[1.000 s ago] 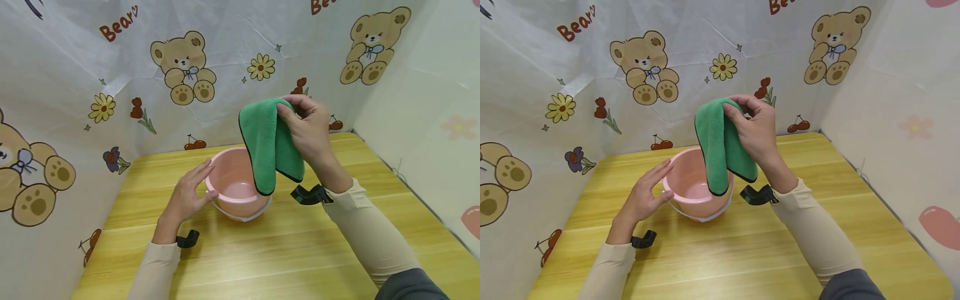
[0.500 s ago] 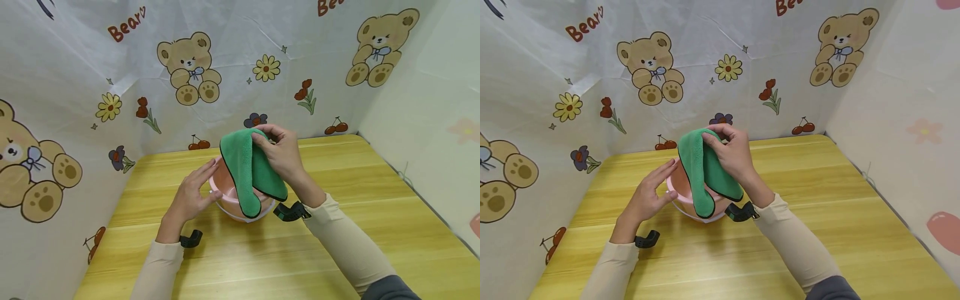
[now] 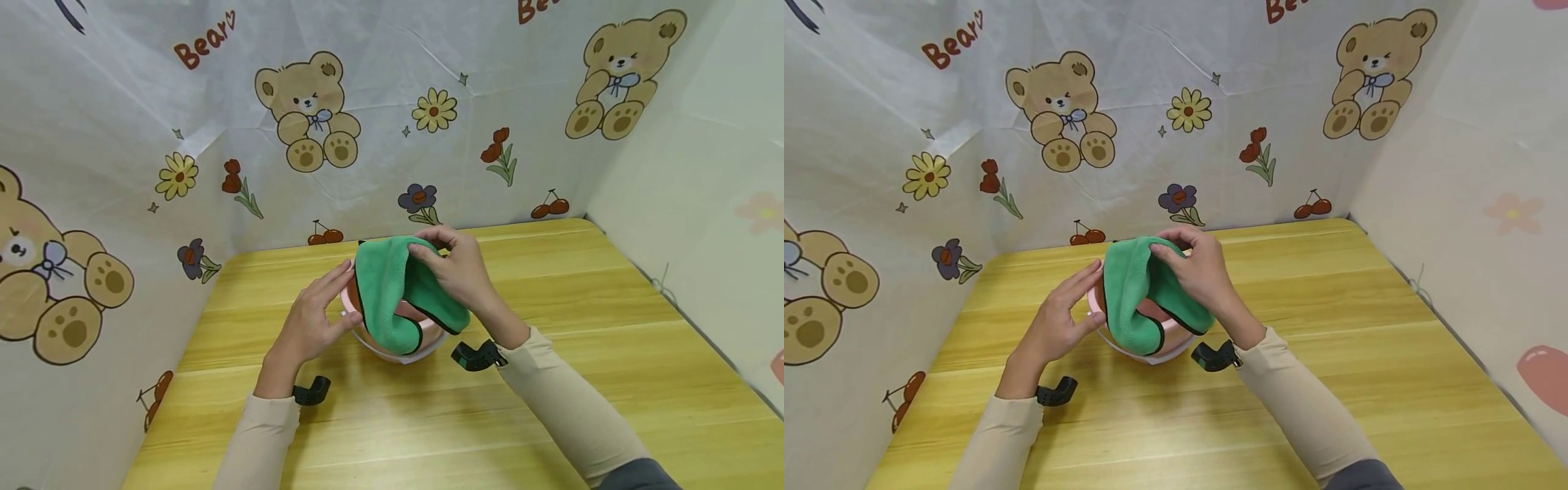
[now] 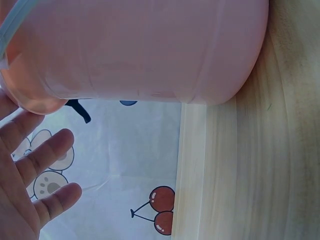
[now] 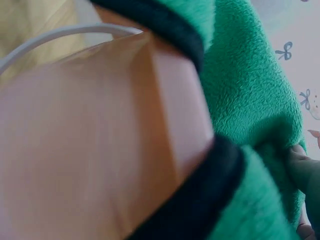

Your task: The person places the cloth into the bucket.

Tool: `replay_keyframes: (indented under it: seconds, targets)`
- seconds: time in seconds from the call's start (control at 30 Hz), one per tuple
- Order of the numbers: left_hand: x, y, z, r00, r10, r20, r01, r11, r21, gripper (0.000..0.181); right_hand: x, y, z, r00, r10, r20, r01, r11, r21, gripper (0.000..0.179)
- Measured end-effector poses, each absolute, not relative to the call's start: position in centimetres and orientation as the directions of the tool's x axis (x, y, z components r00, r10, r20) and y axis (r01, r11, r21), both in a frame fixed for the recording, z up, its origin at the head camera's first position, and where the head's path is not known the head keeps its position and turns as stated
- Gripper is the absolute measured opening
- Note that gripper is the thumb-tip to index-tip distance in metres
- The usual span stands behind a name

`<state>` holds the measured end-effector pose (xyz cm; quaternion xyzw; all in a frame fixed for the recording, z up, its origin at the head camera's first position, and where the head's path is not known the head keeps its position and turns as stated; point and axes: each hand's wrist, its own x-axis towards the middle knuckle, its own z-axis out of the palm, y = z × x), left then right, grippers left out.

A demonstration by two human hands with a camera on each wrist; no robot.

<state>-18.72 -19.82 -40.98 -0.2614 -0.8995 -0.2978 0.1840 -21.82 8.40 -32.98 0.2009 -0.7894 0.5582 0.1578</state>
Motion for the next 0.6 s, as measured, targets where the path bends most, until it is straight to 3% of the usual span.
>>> replay_keyframes:
  seconds: [0.27,0.6]
  targets:
    - [-18.6,-19.8,-40.8,-0.802,0.361,0.476,0.576,0.679,0.456,0.074,-22.0,8.7,-34.2,-0.859,-0.240,0.452,-0.509,0.496,-0.704,0.013]
    - [-18.7,-19.8,-40.9,-0.803,0.358,0.476,0.573,0.681,0.455,0.071,-22.5,8.5,-35.0,-0.838,-0.283,0.466,-0.538,0.574,-0.618,0.012]
